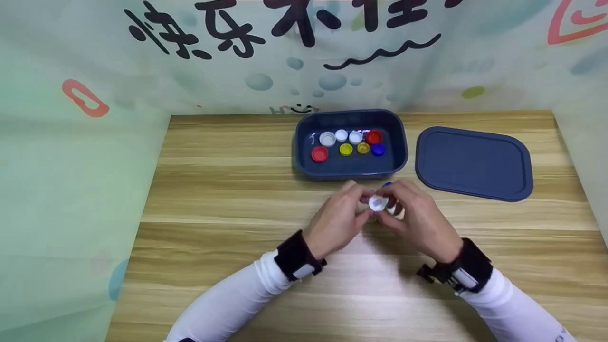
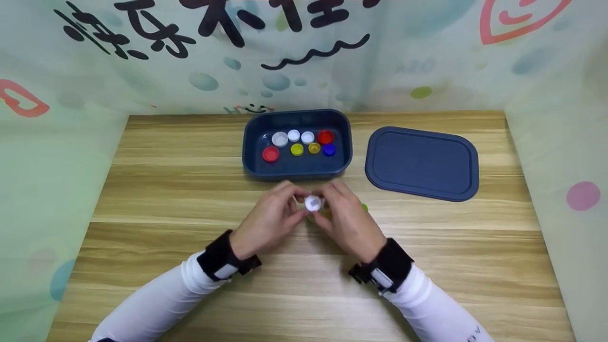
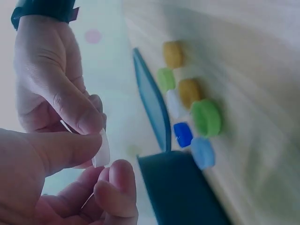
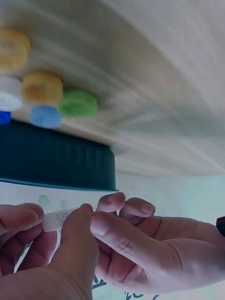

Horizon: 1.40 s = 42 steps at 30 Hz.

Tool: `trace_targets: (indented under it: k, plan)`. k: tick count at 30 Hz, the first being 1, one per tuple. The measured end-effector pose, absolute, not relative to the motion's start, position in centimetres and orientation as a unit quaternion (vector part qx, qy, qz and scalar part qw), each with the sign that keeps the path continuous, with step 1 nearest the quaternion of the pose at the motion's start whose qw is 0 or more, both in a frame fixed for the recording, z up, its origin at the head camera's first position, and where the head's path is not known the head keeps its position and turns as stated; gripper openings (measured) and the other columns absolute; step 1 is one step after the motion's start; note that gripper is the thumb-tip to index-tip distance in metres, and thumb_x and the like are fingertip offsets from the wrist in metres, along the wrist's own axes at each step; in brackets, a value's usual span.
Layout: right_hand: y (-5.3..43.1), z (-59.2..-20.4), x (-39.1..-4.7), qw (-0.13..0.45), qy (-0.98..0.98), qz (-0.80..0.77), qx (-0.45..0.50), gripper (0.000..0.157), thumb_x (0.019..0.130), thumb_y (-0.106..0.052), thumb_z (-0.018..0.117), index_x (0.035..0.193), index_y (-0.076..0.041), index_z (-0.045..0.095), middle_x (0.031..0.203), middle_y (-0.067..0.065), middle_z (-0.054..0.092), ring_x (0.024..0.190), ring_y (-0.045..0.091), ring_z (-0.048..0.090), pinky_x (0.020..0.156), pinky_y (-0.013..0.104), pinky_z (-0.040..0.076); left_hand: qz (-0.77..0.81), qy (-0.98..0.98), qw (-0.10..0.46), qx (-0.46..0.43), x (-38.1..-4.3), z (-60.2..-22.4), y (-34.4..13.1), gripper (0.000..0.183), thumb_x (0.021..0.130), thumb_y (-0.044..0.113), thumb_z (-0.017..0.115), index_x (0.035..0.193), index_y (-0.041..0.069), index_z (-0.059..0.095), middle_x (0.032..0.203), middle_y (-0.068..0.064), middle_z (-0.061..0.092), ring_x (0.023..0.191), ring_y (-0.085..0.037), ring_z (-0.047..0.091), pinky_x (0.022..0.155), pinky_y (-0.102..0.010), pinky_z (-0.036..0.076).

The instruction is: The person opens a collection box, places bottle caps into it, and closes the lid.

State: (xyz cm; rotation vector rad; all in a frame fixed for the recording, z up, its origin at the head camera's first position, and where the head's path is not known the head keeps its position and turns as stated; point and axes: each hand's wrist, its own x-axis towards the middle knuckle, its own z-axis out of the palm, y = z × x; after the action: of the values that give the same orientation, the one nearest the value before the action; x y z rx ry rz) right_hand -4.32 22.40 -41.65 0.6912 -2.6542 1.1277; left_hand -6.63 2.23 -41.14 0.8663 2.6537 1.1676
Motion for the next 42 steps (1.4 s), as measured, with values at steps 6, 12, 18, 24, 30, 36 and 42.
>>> trace_targets:
  k: [6, 12, 18, 24, 30, 36, 42]
  plan:
    - [20.9, -40.3, -6.4, 0.093, -0.884, 0.401, 0.223, 0.032, 0.083, -0.001, 0.082, 0.112, -0.005, 0.067, 0.105, 0.006, 0.062, 0.089, 0.013, 0.060, 0.071, 0.031, 0.057, 0.444, 0.859, 0.057, 0.249, -8.0, -39.8, 1.2, 0.032, 0.093, 0.005, 0.074, 0.122, 0.001, 0.063, 0.111, -0.007, 0.058, 0.093, -0.013, 0.061, 0.082, -0.015, 0.051]
    - [19.5, -39.3, -9.1, 0.068, -0.882, 0.426, 0.190, 0.032, 0.085, -0.002, 0.081, 0.114, -0.003, 0.067, 0.106, 0.007, 0.061, 0.086, 0.014, 0.063, 0.072, 0.026, 0.057, 0.494, 0.845, 0.083, 0.185, -9.9, -38.8, 0.5, 0.039, 0.094, 0.003, 0.070, 0.132, 0.000, 0.060, 0.116, -0.006, 0.057, 0.098, -0.012, 0.061, 0.084, -0.018, 0.053]
    - [18.3, -39.3, -12.2, 0.051, -0.890, 0.428, 0.148, 0.032, 0.086, -0.004, 0.080, 0.115, -0.002, 0.067, 0.106, 0.008, 0.061, 0.087, 0.017, 0.063, 0.074, 0.026, 0.055, 0.532, 0.830, 0.094, 0.140, -12.0, -38.4, -0.2, 0.042, 0.097, 0.003, 0.066, 0.138, 0.000, 0.057, 0.126, -0.009, 0.058, 0.106, -0.014, 0.064, 0.086, -0.020, 0.054]
    - [17.7, -40.0, -14.8, -0.009, -0.883, 0.458, 0.105, 0.032, 0.087, -0.003, 0.077, 0.117, -0.001, 0.066, 0.107, 0.010, 0.062, 0.090, 0.018, 0.065, 0.076, 0.022, 0.056, 0.553, 0.818, 0.113, 0.116, -13.7, -38.7, -0.9, 0.039, 0.099, 0.005, 0.062, 0.137, 0.000, 0.056, 0.126, -0.014, 0.065, 0.107, -0.017, 0.067, 0.085, -0.024, 0.055]
    - [17.2, -41.1, -16.4, -0.057, -0.883, 0.454, 0.102, 0.033, 0.088, -0.003, 0.074, 0.120, 0.001, 0.067, 0.108, 0.013, 0.069, 0.094, 0.022, 0.068, 0.079, 0.027, 0.056, 0.573, 0.803, 0.137, 0.090, -15.2, -39.6, -1.3, 0.037, 0.101, 0.005, 0.059, 0.136, -0.005, 0.053, 0.134, -0.020, 0.060, 0.115, -0.025, 0.064, 0.095, -0.027, 0.053]
    - [16.8, -41.6, -17.0, -0.082, -0.884, 0.450, 0.097, 0.035, 0.087, -0.001, 0.069, 0.122, 0.001, 0.067, 0.113, 0.014, 0.070, 0.099, 0.026, 0.068, 0.087, 0.038, 0.057, 0.567, 0.806, 0.152, 0.073, -16.1, -40.1, -1.4, 0.036, 0.101, 0.008, 0.060, 0.134, -0.006, 0.052, 0.132, -0.023, 0.061, 0.117, -0.028, 0.063, 0.098, -0.029, 0.052]
    - [16.8, -41.7, -17.0, -0.097, -0.885, 0.446, 0.091, 0.036, 0.090, -0.004, 0.069, 0.125, 0.000, 0.066, 0.118, 0.014, 0.069, 0.103, 0.027, 0.068, 0.090, 0.042, 0.057, 0.551, 0.818, 0.152, 0.066, -16.3, -40.3, -1.2, 0.036, 0.101, 0.010, 0.060, 0.133, -0.004, 0.052, 0.130, -0.021, 0.063, 0.115, -0.026, 0.064, 0.098, -0.029, 0.051]
